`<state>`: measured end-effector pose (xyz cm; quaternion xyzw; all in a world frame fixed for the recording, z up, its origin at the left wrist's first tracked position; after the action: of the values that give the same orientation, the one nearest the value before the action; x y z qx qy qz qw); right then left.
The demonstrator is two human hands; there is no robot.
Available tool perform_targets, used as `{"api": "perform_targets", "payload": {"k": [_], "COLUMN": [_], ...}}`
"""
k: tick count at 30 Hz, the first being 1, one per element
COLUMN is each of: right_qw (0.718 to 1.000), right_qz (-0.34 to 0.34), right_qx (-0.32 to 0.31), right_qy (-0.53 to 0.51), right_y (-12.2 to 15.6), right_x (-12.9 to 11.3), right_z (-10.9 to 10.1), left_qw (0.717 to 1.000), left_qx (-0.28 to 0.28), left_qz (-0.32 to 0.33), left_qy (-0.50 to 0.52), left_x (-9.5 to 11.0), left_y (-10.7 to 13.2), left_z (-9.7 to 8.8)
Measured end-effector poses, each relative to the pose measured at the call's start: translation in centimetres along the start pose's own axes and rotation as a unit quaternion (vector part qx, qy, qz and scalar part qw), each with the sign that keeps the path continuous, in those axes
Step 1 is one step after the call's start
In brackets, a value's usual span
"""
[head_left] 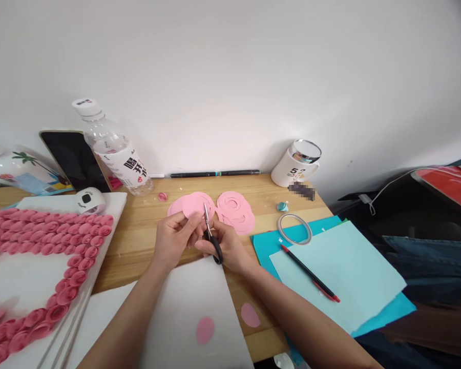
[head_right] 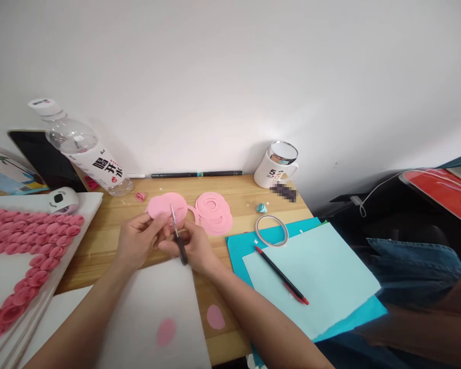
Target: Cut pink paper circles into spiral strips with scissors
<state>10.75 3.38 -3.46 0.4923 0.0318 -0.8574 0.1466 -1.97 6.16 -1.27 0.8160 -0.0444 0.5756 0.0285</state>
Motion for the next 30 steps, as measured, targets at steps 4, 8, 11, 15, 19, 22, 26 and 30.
{"api": "perform_targets", "payload": {"k": [4, 8, 11, 15, 19, 22, 26, 30], "right_qw": [0.998, 0.997, 0.998, 0.998, 0.999, 0.999, 1.0, 1.0], "right_qz": [-0.056, -0.07, -0.065, -0.059, -0.041, -0.026, -0.011, -0.009], "right_qx": [-0.018, -0.021, -0.015, -0.009, -0.006, -0.007, -0.002, 0.01], "right_qy": [-0.017, -0.011, -0.006, -0.003, -0.015, -0.023, -0.019, 0.004], "right_y": [-0.15, -0.18, -0.15, -0.11, -0.07, -0.07, -0.05, -0.01], "right_x": [-0.56, -0.81, -0.76, -0.69, -0.68, -0.63, -0.52, -0.48], "right_z": [0.18, 0.19, 0.09, 0.0, 0.02, -0.02, -0.2, -0.27], "left_qw": [1.0, 1.0, 1.0, 1.0, 1.0, 0.999, 0.999, 0.998], "left_qx": [-0.015, -0.019, -0.021, -0.021, -0.02, -0.017, -0.013, -0.008], "left_qz": [-0.011, -0.015, -0.013, -0.003, 0.007, 0.008, 0.001, 0.006], "left_qy": [-0.005, -0.006, -0.001, 0.014, 0.02, 0.032, 0.05, 0.062], "left_x": [0.26, 0.58, 0.56, 0.23, 0.09, 0.23, 0.26, 0.03], "left_y": [0.21, 0.31, 0.25, 0.14, 0.07, 0.04, -0.01, -0.1], "left_z": [0.16, 0.2, 0.14, 0.07, 0.03, -0.03, -0.13, -0.28]}}
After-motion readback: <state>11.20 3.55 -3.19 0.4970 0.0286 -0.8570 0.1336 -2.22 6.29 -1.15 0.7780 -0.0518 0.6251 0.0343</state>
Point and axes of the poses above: each hand's wrist, its own y-axis away from the middle knuckle, its own z-axis out of the palm, x = y × z, the point moved 2 cm from there along -y, towards the middle knuckle, and after that the axes turned 15 degrees about -y, right-handed, at the moved point
